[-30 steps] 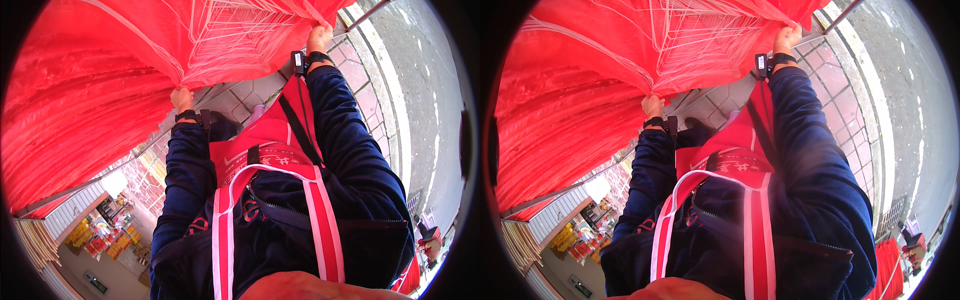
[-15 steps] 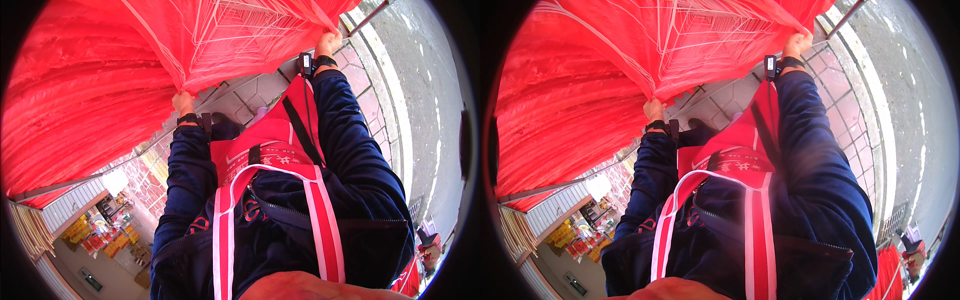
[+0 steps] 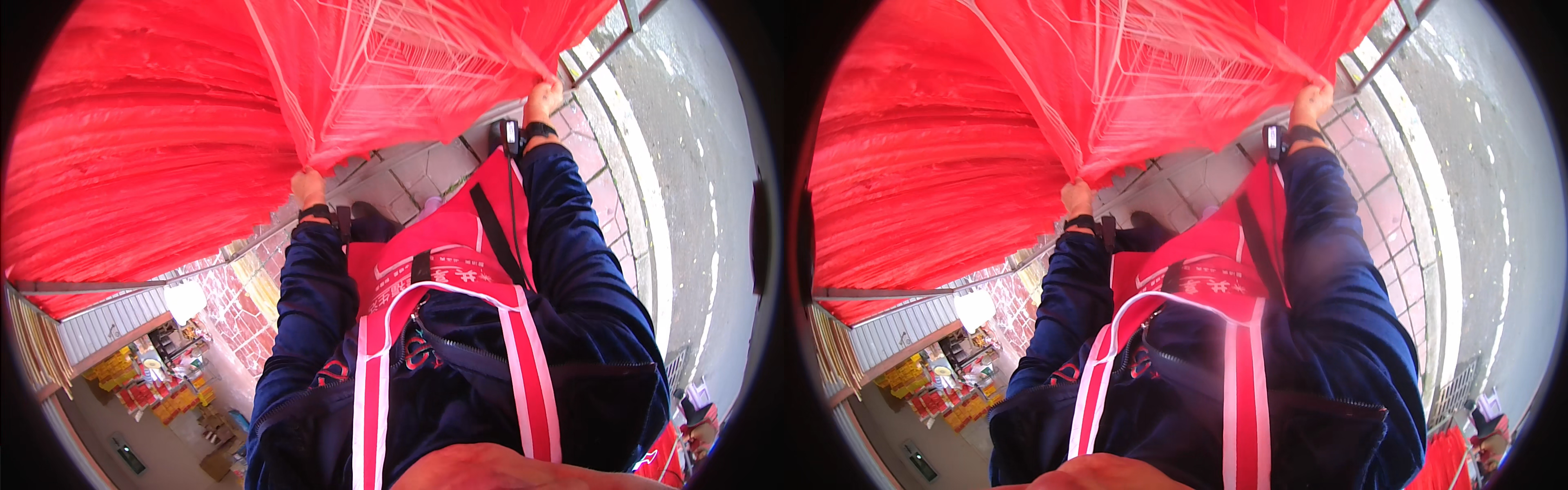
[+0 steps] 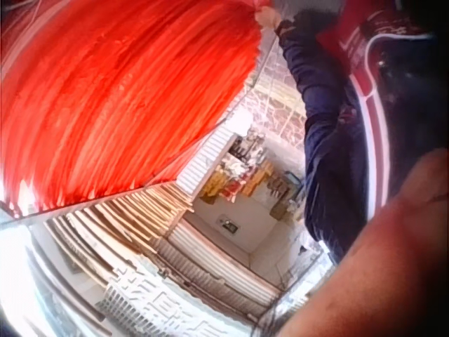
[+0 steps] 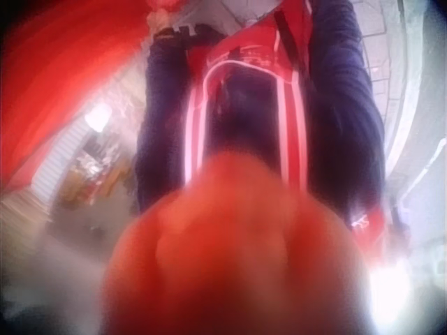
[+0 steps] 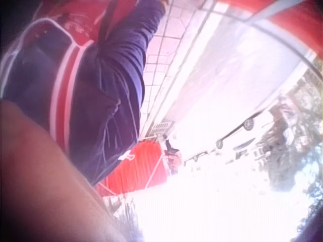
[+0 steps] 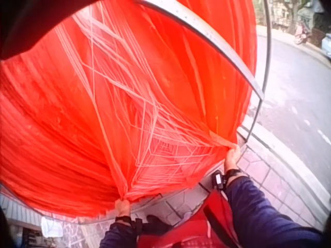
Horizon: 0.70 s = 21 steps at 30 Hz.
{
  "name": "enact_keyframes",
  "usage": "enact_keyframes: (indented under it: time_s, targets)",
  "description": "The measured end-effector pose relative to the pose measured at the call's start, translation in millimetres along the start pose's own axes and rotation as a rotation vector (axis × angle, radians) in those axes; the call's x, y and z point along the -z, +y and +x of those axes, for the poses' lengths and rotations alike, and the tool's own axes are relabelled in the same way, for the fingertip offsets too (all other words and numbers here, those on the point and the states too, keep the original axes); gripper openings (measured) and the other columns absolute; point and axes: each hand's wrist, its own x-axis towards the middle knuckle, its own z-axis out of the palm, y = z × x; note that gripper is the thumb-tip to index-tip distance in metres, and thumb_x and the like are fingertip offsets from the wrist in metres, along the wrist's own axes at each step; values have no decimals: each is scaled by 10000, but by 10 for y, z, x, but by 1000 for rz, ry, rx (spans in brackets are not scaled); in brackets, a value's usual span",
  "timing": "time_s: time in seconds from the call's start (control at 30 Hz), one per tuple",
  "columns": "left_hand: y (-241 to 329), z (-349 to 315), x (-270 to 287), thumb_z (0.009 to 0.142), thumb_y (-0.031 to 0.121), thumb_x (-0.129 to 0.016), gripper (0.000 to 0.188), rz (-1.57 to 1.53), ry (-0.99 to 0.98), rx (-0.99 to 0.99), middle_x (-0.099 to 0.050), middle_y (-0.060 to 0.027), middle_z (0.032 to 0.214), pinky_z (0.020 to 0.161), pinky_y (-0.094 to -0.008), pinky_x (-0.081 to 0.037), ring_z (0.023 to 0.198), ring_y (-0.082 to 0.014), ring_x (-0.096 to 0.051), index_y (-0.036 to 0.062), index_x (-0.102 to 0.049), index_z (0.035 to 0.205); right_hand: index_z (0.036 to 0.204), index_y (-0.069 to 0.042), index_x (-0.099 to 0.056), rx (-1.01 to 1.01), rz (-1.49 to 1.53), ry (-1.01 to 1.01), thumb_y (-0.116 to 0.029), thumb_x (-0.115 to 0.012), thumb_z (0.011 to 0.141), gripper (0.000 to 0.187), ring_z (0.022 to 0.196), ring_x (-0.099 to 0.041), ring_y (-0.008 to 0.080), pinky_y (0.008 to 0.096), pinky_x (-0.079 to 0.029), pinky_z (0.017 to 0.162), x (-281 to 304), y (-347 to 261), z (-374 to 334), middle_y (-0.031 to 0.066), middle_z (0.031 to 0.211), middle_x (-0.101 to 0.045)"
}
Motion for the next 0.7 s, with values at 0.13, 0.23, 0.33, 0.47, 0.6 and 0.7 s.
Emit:
enact_keyframes:
  time_s: [0.13,0.23,0.33,0.47,0.6,0.7]
  targets:
    - [6,-380,-103,886,346,-568,426,198,31,-277,-660,-302,858,744,-539,-526,864,-462,-652,-57,-696,831,998,-57,-683,-18,-332,-423,-182,-536,820,262,865,-638,448,497,-500,775,-76,226,-88,253,894,-667]
    - [191,-696,-180,895,327,-574,374,251,-46,-370,-668,-270,854,732,-533,-528,847,-448,-657,-19,-704,837,976,-52,-661,151,-427,-590,-197,-541,840,232,923,-614,475,523,-492,806,-123,241,-245,270,903,-655]
    - [409,-882,-174,887,334,-594,335,227,-82,-468,-678,-233,866,744,-506,-536,860,-420,-661,21,-707,854,926,-26,-646,244,-406,-727,-213,-552,822,233,928,-609,472,530,-493,809,-131,151,-380,276,901,-647]
    - [644,-914,-71,895,360,-571,338,176,-182,-475,-681,-222,919,780,-513,-527,900,-423,-650,47,-700,902,962,-25,-656,239,-469,-888,-207,-592,839,229,885,-655,407,476,-520,774,-221,-113,-422,245,884,-669]
    - [766,-859,121,904,404,-528,392,202,-212,-488,-680,-219,959,816,-513,-516,945,-411,-645,57,-708,932,1014,-23,-661,279,-196,-1096,-221,-617,909,228,791,-645,173,329,-516,717,-359,-712,-297,98,839,-689]
    - [857,-828,270,906,429,-498,427,194,-260,-475,-678,-220,992,845,-512,-507,978,-405,-639,66,-715,965,1035,-24,-656,292,-15,-1138,-195,-603,933,206,789,-623,120,279,-505,720,-320,-1419,-103,41,868,-686]
